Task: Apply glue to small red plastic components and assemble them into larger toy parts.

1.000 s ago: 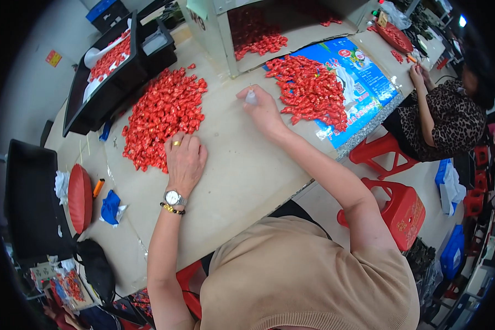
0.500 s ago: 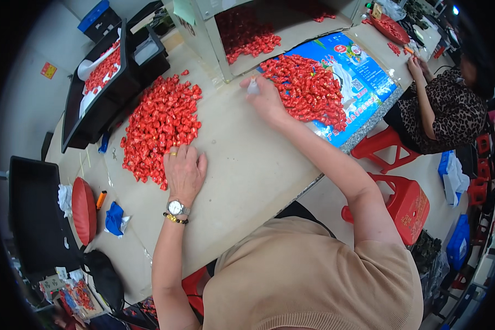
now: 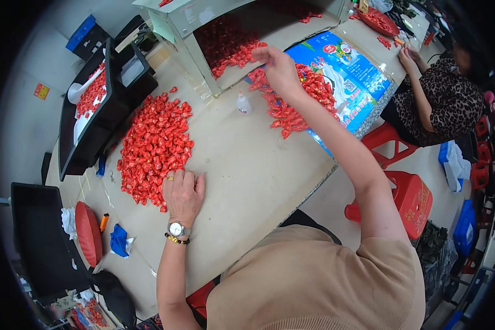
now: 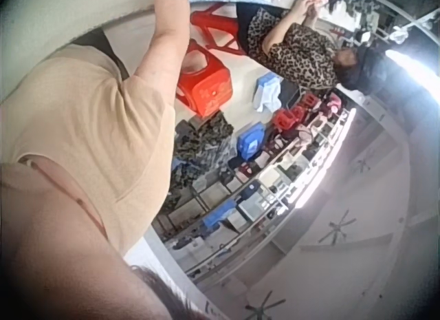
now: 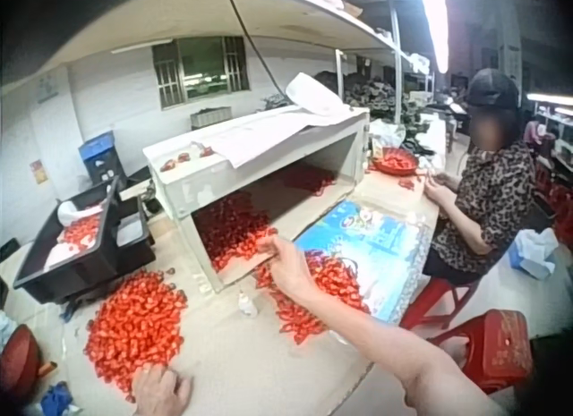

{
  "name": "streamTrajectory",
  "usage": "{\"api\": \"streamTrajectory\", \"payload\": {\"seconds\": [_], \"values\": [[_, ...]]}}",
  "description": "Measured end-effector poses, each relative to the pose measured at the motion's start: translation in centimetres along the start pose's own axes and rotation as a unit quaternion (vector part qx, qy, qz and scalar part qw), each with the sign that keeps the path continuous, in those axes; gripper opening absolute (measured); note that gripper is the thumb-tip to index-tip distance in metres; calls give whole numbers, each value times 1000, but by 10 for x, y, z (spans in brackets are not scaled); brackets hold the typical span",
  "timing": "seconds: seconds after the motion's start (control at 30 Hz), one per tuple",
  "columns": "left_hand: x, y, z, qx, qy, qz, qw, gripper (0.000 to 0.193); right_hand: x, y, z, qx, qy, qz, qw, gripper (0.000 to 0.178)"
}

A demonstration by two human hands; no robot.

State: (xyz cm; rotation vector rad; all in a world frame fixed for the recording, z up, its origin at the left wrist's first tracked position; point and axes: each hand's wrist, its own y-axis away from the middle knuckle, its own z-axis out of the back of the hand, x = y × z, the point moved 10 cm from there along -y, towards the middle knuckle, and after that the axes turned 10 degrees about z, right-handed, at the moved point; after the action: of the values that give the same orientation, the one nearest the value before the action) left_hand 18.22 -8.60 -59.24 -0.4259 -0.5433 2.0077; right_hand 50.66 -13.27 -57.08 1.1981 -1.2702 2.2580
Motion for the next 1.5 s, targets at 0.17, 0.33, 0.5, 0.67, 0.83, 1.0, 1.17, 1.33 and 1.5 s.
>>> {"api": "streamTrajectory", "payload": {"seconds": [0.17,0.33,0.5,0.67,0.83,1.0,1.17,1.33,1.5], "values": [[1,-6,-5,23,3,12,1000,28,-57,-66,-8,51,193,26,980,23],[7,-2,-8,23,19,13,999,28,-59,-80,-34,89,385,69,916,38],[4,-2,-3,3,45,0,999,25,-77,-87,-29,115,277,32,953,30],[0,-1,-2,-14,65,-26,997,25,-113,-76,-12,70,-72,-142,985,20],[3,0,0,-5,58,-15,998,25,-89,-63,0,73,-213,-206,952,21],[1,-2,-1,-7,51,-18,999,29,-92,-56,10,100,-269,-207,935,24],[6,0,-3,13,48,2,999,21,-80,-47,13,98,-281,-199,934,24],[5,-2,-2,12,41,5,999,21,-70,-45,17,102,-322,-171,926,23],[5,-1,-1,0,40,-2,999,29,-46,-40,13,139,-410,-127,893,25]]}}
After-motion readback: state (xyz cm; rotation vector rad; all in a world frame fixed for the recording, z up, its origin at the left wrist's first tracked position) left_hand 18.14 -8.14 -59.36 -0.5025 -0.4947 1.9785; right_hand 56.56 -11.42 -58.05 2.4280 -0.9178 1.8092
